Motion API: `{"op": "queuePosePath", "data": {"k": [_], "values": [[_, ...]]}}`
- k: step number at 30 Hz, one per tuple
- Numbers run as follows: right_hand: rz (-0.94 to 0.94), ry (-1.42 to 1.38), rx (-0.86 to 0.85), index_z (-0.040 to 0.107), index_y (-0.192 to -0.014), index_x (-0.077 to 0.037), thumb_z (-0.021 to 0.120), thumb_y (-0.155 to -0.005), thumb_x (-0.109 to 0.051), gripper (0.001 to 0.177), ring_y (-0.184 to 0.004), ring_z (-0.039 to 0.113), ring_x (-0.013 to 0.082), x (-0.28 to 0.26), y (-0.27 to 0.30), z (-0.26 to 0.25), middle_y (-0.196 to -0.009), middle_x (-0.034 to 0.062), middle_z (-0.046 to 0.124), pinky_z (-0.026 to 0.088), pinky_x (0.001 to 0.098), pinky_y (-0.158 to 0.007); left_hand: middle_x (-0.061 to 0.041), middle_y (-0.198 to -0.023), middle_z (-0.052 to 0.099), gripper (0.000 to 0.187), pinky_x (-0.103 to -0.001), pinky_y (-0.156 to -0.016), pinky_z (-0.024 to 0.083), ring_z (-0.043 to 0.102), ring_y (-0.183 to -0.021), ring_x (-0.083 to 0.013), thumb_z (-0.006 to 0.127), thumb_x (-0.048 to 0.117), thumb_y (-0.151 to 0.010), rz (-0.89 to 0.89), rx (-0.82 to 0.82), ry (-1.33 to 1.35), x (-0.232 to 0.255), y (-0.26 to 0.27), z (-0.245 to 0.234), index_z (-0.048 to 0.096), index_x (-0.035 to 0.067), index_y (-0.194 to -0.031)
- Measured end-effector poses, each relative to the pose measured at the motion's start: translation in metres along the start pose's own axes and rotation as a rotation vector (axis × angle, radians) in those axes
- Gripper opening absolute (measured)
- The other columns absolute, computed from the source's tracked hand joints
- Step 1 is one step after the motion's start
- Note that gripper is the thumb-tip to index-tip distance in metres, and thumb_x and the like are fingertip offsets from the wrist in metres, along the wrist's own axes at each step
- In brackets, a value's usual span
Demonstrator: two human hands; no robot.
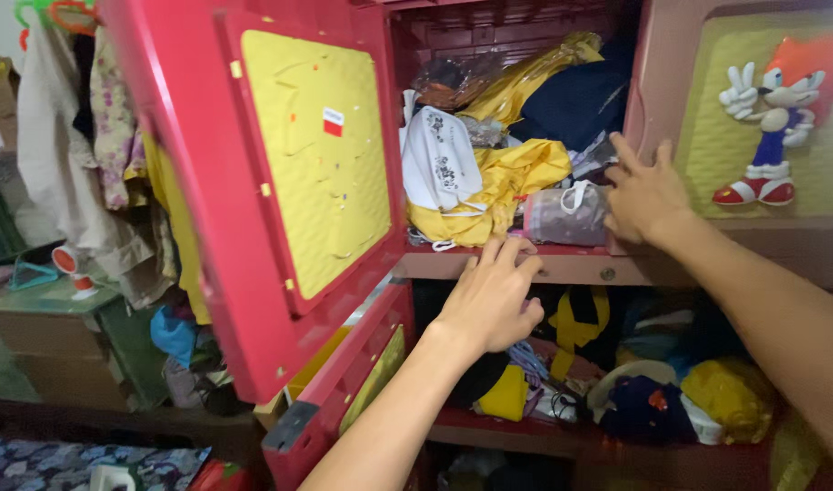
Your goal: The person opens and closes multiple cabinet doors and drawers in a cluttered room. They manipulate the handles of a wooden wardrobe, a pink cabinet with cartoon stickers, and a green bedside cabinet, opening each compartment and then closing it.
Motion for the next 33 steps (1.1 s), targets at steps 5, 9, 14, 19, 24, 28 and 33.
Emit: {"op": "queuePosePath", "data": {"k": [5, 9, 14, 19, 24, 28, 33], "values": [[0.023, -0.013, 0.057, 0.077, -0.114, -0.018, 0.071, -0.079, -0.057, 0.053, -0.147, 0.033, 0.0253, -0.009, 0.006, -0.015, -0.136, 0.0042, 0.062, 0.023, 0.0759, -0.109, -0.016, -0.138, 0.05, 0.051, -0.054, -0.105, 0.044, 0.043, -0.135, -0.0378, 0.076, 0.023, -0.077, 0.009, 0.005, 0.023, 0.001, -0.014, 0.012, 0.062, 0.003, -0.122], [0.071, -0.12, 0.108, 0.08, -0.101, -0.017, 0.072, -0.08, -0.05, 0.04, -0.141, 0.042, 0.024, -0.011, 0.047, -0.03, -0.122, 0.0047, 0.067, 0.02, 0.0789, -0.111, -0.014, -0.138, 0.05, 0.054, -0.055, -0.104, 0.044, 0.042, -0.135, -0.0367, 0.076, 0.023, -0.077, -0.024, -0.027, 0.104, 0.013, -0.023, 0.022, 0.06, 0.005, -0.126], [0.058, -0.219, 0.376, 0.078, -0.095, -0.016, 0.075, -0.079, -0.037, 0.027, -0.143, 0.042, 0.0263, 0.009, 0.127, -0.048, -0.11, 0.0046, 0.066, 0.021, 0.0799, -0.114, -0.014, -0.142, 0.046, 0.066, -0.056, -0.103, 0.044, 0.041, -0.137, -0.0363, 0.077, 0.023, -0.077, 0.019, -0.042, 0.203, 0.047, -0.039, 0.039, 0.052, 0.006, -0.135], [0.09, -0.327, 0.562, 0.071, -0.096, -0.006, 0.076, -0.073, -0.03, 0.034, -0.152, 0.032, 0.0365, 0.047, 0.206, -0.067, -0.141, 0.0153, 0.057, 0.028, 0.0676, -0.117, -0.014, -0.153, 0.038, 0.085, -0.058, -0.109, 0.041, 0.034, -0.145, -0.037, 0.078, 0.027, -0.079, 0.082, -0.103, 0.376, 0.106, -0.065, 0.054, 0.034, 0.007, -0.149], [0.174, -0.232, 0.469, 0.07, -0.114, -0.002, 0.074, -0.074, -0.026, 0.047, -0.157, 0.027, 0.04, 0.081, 0.27, -0.07, -0.155, 0.0182, 0.048, 0.035, 0.0538, -0.12, -0.013, -0.162, 0.031, 0.092, -0.057, -0.11, 0.04, 0.029, -0.15, -0.0366, 0.077, 0.027, -0.079, 0.178, -0.155, 0.487, 0.167, -0.079, 0.055, 0.029, 0.009, -0.154], [0.354, -0.092, 0.331, 0.071, -0.116, -0.003, 0.075, -0.076, -0.026, 0.046, -0.16, 0.023, 0.0391, 0.104, 0.318, -0.063, -0.159, 0.0177, 0.046, 0.033, 0.0558, -0.123, -0.015, -0.16, 0.031, 0.095, -0.052, -0.113, 0.039, 0.03, -0.148, -0.038, 0.079, 0.026, -0.074, 0.257, -0.133, 0.552, 0.198, -0.074, 0.05, 0.029, 0.007, -0.153], [0.466, -0.037, 0.205, 0.072, -0.125, -0.007, 0.077, -0.068, -0.03, 0.061, -0.16, 0.019, 0.0379, 0.111, 0.343, -0.058, -0.161, 0.0158, 0.043, 0.028, 0.0621, -0.119, -0.017, -0.159, 0.032, 0.092, -0.049, -0.113, 0.039, 0.031, -0.147, -0.0392, 0.077, 0.025, -0.076, 0.285, -0.094, 0.584, 0.204, -0.058, 0.04, 0.03, 0.004, -0.152]]}}
Point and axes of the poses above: each hand's wrist, its own y-axis away from the middle knuckle, its own z-axis out of the palm, x = y × z, the point moved 2 cm from there along -y, towards the middle knuckle
